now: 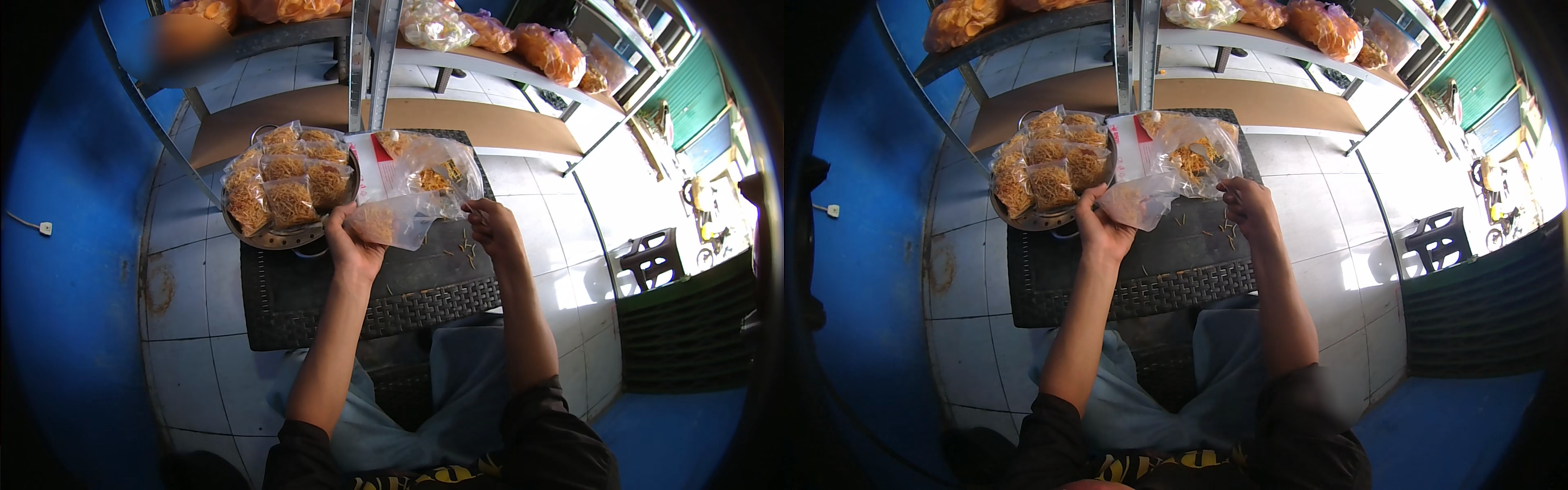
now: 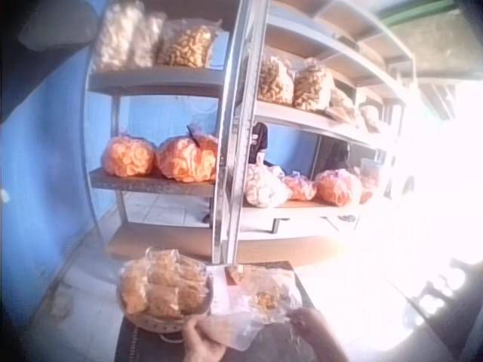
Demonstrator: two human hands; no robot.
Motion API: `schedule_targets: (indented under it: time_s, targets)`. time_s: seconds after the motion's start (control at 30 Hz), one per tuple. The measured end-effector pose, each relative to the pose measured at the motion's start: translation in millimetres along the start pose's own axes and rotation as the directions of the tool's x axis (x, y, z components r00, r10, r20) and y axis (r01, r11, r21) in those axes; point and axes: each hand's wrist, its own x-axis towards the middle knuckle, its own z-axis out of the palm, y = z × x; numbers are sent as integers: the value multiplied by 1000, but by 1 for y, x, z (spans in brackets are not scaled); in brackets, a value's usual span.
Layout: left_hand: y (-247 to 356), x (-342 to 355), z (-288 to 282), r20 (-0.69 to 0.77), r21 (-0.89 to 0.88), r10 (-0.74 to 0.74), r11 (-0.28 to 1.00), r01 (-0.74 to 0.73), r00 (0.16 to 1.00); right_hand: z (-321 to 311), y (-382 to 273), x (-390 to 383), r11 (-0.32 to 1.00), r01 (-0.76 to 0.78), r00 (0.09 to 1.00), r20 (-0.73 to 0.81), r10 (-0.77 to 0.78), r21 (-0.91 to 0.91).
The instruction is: The person scoops crispy snack pieces from a large open bag into small clear plastic bags using a metal scoop. They hold each small bag open with one hand, fill it, then place the filled bag into a metal colander on the floor. The process repeats for multiple small bags.
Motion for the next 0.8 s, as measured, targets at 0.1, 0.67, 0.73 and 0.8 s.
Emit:
schedule_targets:
  time_s: [0.1,0.67,0.73,0.8]
  targets:
    - [0,-1,0,13,17,-9,1000,9,1000,-2,-2,-7,1000,9,1000,-24,-10,-20]
    - [-14,-4,1,85,19,34,999,-36,996,-13,-7,-30,999,26,999,33,-25,-25]
    - [-19,-6,4,138,-8,26,1000,-25,990,-15,-5,-29,995,49,998,35,-46,-86]
    - [-21,-7,7,158,-18,30,999,-28,987,-13,-4,-28,991,45,999,15,-44,-124]
